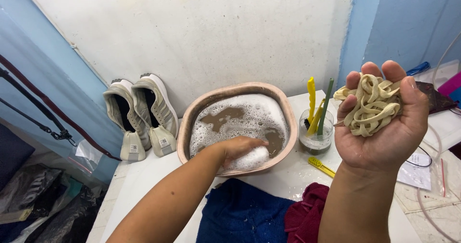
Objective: The person washes shoelaces by scrubbing them with soapy water in a plastic basin and rinsing them.
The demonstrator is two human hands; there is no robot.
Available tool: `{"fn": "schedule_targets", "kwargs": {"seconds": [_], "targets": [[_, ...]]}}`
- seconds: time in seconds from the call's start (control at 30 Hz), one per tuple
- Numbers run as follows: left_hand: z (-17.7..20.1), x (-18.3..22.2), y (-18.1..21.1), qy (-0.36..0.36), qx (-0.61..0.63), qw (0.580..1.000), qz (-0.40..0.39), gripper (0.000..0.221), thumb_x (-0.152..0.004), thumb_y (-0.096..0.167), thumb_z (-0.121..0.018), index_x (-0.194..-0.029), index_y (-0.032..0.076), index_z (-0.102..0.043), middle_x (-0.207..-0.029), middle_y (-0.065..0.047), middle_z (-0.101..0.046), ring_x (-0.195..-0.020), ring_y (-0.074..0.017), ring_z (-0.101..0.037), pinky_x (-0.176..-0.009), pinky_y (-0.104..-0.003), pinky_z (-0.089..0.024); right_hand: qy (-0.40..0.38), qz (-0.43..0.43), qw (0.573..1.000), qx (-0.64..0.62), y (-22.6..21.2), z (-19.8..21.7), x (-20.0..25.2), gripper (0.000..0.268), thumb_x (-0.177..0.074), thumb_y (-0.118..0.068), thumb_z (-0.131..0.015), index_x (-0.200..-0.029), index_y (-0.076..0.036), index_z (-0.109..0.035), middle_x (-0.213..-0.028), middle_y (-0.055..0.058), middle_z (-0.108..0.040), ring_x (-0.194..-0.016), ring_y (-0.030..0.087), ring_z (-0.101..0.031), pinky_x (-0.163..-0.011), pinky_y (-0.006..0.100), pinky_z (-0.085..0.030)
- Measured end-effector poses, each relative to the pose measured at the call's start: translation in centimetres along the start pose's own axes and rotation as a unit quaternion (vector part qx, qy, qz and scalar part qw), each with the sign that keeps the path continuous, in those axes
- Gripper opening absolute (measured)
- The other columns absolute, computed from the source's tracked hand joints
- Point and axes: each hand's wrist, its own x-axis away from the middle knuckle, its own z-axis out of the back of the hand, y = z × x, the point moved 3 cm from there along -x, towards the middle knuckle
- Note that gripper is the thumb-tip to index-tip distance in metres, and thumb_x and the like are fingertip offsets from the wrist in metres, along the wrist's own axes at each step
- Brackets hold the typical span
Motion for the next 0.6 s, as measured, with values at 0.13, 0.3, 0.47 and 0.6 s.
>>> {"fn": "schedule_targets", "kwargs": {"seconds": [0.13, 0.3, 0.47, 0.6], "targets": [[0.6, 2.2, 1.1, 0.039, 0.107, 0.987, 0.115, 0.091, -0.074, 0.061, -0.056, -0.156, 0.025, -0.038, -0.169, -0.006, -0.024, -0.154, -0.0338, -0.021, -0.113, -0.061, -0.032, -0.001, -0.003, 1.000, -0.002, -0.1, 0.1, -0.3, 0.023, -0.086, -0.029, -0.066, -0.102, -0.015, -0.075, -0.101, 0.003, -0.075, -0.095, 0.021, -0.073, -0.058, 0.021, -0.057], [3.3, -3.1, 0.4, 0.116, 0.435, 0.893, 0.003, 0.047, -0.109, 0.045, -0.041, -0.100, 0.007, -0.067, -0.077, -0.007, -0.063, -0.056, -0.0157, -0.055, -0.046, -0.026, -0.048, 0.028, 0.001, 1.000, 0.005, -0.4, 0.0, 0.1, 0.026, -0.082, -0.030, -0.068, -0.101, -0.015, -0.074, -0.102, 0.002, -0.074, -0.095, 0.019, -0.073, -0.057, 0.020, -0.056], [1.9, -2.2, 7.5, 0.144, 0.660, 0.735, -0.060, 0.035, -0.110, 0.031, -0.048, -0.091, 0.004, -0.061, -0.061, -0.005, -0.059, -0.043, -0.0131, -0.057, -0.043, -0.026, -0.057, 0.004, 0.016, 1.000, -0.004, -0.9, 0.4, 0.2, 0.024, -0.084, -0.029, -0.068, -0.102, -0.014, -0.075, -0.103, 0.003, -0.074, -0.094, 0.019, -0.073, -0.058, 0.021, -0.057], [0.2, -5.1, 13.1, 0.155, 0.663, 0.726, -0.096, 0.025, -0.103, 0.035, -0.051, -0.091, 0.014, -0.059, -0.061, 0.001, -0.055, -0.047, -0.0092, -0.052, -0.039, -0.020, -0.039, -0.033, 0.029, 0.999, -0.011, -1.5, 1.2, 0.0, 0.024, -0.089, -0.029, -0.067, -0.106, -0.014, -0.075, -0.106, 0.003, -0.074, -0.096, 0.019, -0.073, -0.061, 0.023, -0.058]]}}
